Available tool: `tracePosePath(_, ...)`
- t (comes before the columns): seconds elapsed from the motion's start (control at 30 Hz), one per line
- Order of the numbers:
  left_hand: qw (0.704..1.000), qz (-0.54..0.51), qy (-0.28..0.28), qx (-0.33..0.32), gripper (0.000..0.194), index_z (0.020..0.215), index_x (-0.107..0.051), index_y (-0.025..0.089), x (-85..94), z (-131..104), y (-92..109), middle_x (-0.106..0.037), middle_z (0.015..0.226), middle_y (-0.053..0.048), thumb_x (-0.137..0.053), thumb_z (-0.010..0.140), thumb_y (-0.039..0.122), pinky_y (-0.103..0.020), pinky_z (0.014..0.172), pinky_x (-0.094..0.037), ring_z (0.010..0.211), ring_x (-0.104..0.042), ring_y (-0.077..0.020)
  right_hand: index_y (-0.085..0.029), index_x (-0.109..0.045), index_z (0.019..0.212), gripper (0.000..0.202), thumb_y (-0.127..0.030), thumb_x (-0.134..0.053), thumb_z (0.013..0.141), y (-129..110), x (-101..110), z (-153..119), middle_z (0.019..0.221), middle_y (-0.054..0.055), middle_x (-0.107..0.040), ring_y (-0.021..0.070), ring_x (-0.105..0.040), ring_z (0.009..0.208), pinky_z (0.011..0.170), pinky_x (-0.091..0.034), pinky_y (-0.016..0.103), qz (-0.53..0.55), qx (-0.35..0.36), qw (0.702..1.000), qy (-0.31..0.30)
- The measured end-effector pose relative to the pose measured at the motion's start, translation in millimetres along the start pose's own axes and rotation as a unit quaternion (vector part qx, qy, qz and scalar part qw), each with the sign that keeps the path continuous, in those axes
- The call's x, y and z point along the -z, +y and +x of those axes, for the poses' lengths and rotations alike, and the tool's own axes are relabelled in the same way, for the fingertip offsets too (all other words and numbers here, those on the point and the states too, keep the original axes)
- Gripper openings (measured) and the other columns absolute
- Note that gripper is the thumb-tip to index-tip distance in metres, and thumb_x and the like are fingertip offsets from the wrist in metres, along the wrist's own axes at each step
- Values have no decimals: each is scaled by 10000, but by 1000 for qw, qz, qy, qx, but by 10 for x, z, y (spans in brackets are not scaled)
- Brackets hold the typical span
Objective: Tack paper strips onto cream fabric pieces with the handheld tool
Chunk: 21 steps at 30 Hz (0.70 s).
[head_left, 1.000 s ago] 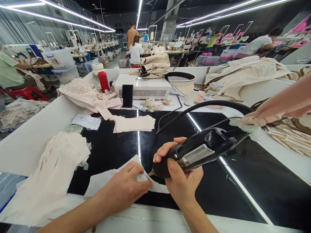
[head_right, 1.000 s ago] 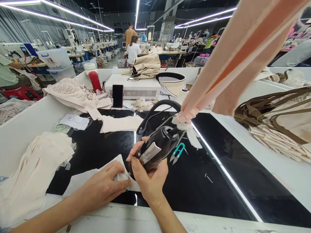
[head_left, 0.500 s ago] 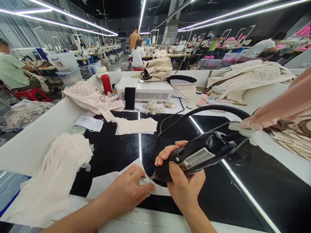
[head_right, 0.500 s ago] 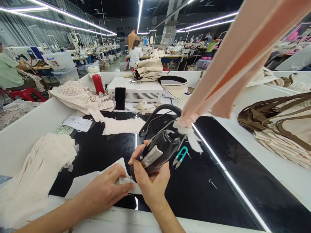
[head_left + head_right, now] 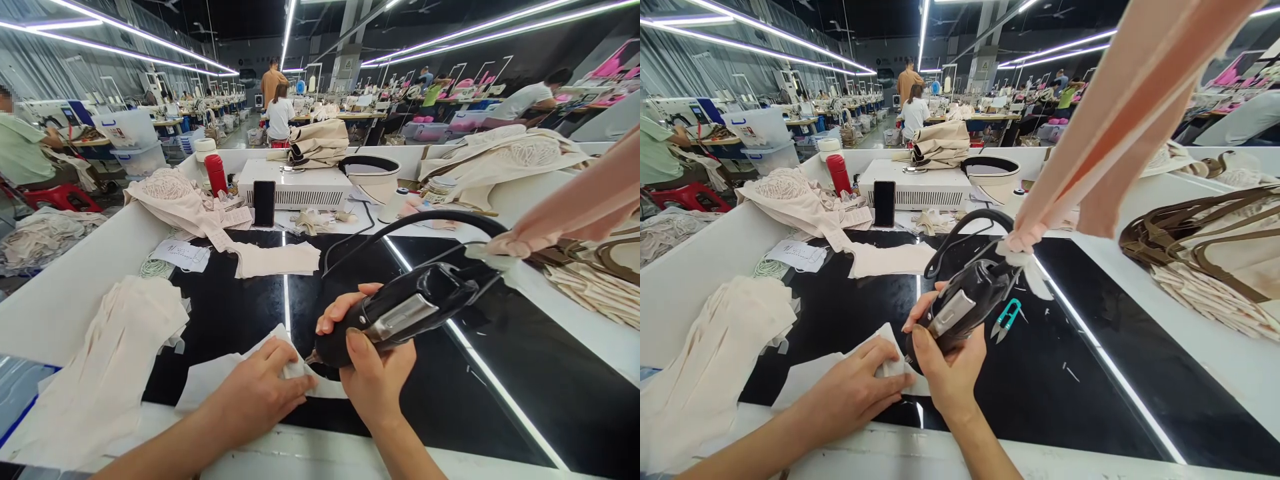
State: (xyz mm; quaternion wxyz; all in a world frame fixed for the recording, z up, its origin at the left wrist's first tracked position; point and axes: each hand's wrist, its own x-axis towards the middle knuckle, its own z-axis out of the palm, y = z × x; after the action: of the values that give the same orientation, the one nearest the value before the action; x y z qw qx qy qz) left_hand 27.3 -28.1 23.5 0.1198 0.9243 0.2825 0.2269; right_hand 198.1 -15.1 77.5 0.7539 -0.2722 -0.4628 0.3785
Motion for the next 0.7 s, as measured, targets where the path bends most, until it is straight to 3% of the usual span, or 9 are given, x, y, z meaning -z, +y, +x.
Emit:
tracePosePath(0.57, 1000, 18, -10, 8, 363, 1266, -626, 217, 3, 1, 26, -590, 1154, -112, -718, 922, 148, -409, 906, -614, 1058, -618, -272, -289, -598, 1159, 332, -357, -787, 895, 76, -29, 15, 836, -35, -661, 120, -647, 648, 621, -563, 254, -12, -10, 1000, 8)
tracePosePath(0.7, 999, 28, -21, 7, 367, 1318, -579, 199, 78, -39, -61, -604, 1248, -129, -616, 964, 112, -385, 908, -620, 1084, -636, -263, -288, -595, 1173, 375, -371, -806, 875, 48, 18, 35, 845, -30, -668, 126, -651, 662, 624, -567, 255, -19, -7, 1000, 1)
